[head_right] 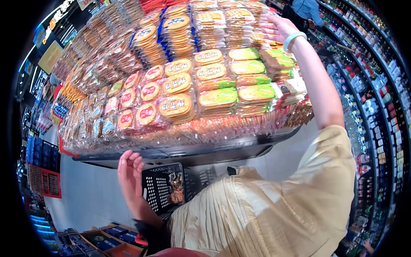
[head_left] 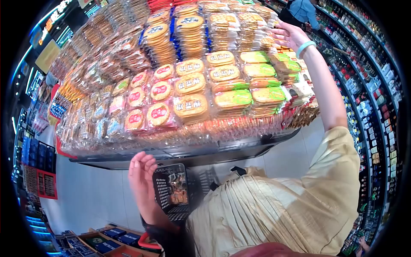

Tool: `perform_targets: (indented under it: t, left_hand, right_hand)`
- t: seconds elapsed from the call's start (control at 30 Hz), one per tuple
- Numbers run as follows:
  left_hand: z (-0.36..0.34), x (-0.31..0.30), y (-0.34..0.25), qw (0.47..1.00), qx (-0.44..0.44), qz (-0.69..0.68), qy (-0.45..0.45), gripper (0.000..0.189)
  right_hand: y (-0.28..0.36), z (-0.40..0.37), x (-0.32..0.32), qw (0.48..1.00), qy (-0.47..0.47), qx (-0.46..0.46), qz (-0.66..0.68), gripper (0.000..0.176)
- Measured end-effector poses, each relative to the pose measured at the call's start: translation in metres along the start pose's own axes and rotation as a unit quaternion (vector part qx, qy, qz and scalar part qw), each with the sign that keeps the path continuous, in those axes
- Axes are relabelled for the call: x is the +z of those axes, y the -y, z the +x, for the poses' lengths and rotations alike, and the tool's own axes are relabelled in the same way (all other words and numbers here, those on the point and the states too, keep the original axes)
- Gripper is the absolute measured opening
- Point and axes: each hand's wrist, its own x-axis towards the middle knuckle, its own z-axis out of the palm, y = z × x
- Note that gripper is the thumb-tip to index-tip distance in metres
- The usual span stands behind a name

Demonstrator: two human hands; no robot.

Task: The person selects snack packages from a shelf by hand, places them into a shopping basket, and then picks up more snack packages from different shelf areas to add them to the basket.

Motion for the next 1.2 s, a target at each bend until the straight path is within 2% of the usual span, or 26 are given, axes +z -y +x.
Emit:
perform_targets:
  t: [0.1, 0.17, 0.3, 0.37, 0.43, 0.5, 0.57, 0.6, 0.63, 0.7, 0.73, 0.83, 0.9, 1.03, 1.2]
  left_hand:
    - [0.017, 0.050, -0.005, 0.998, 0.006, 0.040, 0.041, 0.034]
    - [0.026, 0.077, -0.001, 0.995, 0.015, 0.047, 0.082, 0.031]
    - [0.032, 0.117, 0.013, 0.990, 0.008, 0.061, 0.130, 0.029]
    - [0.033, 0.129, 0.019, 0.987, 0.009, 0.071, 0.142, 0.029]
    - [0.033, 0.140, 0.024, 0.985, 0.012, 0.081, 0.153, 0.030]
    - [0.033, 0.149, 0.029, 0.986, 0.013, 0.078, 0.149, 0.029]
    - [0.032, 0.154, 0.034, 0.986, 0.007, 0.079, 0.145, 0.029]
    - [0.032, 0.156, 0.036, 0.987, 0.001, 0.079, 0.143, 0.028]
    - [0.031, 0.159, 0.038, 0.987, 0.002, 0.079, 0.139, 0.028]
    - [0.028, 0.165, 0.041, 0.987, -0.002, 0.092, 0.133, 0.027]
    - [0.027, 0.167, 0.042, 0.987, -0.001, 0.092, 0.129, 0.027]
    - [0.026, 0.171, 0.043, 0.987, -0.006, 0.102, 0.125, 0.027]
    - [0.025, 0.174, 0.043, 0.987, -0.019, 0.092, 0.127, 0.027]
    - [0.025, 0.180, 0.044, 0.986, -0.024, 0.105, 0.125, 0.028]
    - [0.026, 0.186, 0.044, 0.984, -0.021, 0.107, 0.142, 0.028]
  right_hand:
    - [-0.019, 0.037, -0.024, 0.991, -0.052, 0.052, -0.109, 0.050]
    - [-0.029, 0.052, -0.036, 0.967, -0.091, 0.053, -0.233, 0.054]
    - [-0.041, 0.081, -0.056, 0.957, -0.061, 0.111, -0.262, 0.058]
    - [-0.047, 0.086, -0.058, 0.955, -0.053, 0.092, -0.276, 0.059]
    - [-0.047, 0.087, -0.054, 0.941, -0.010, 0.116, -0.318, 0.059]
    - [-0.058, 0.097, -0.051, 0.944, -0.009, 0.112, -0.309, 0.055]
    - [-0.063, 0.103, -0.045, 0.927, -0.027, 0.145, -0.344, 0.047]
    - [-0.061, 0.095, -0.041, 0.941, -0.007, 0.144, -0.306, 0.035]
    - [-0.061, 0.098, -0.043, 0.941, -0.004, 0.143, -0.306, 0.035]
    - [-0.057, 0.096, -0.044, 0.959, 0.067, 0.170, -0.216, 0.031]
    - [-0.059, 0.093, -0.041, 0.965, 0.030, 0.148, -0.215, 0.034]
    - [-0.070, 0.104, -0.046, 0.966, 0.011, 0.149, -0.210, 0.036]
    - [-0.071, 0.106, -0.051, 0.969, 0.030, 0.157, -0.189, 0.034]
    - [-0.069, 0.102, -0.054, 0.976, 0.009, 0.154, -0.154, 0.036]
    - [-0.072, 0.108, -0.066, 0.981, 0.070, 0.163, -0.076, 0.024]
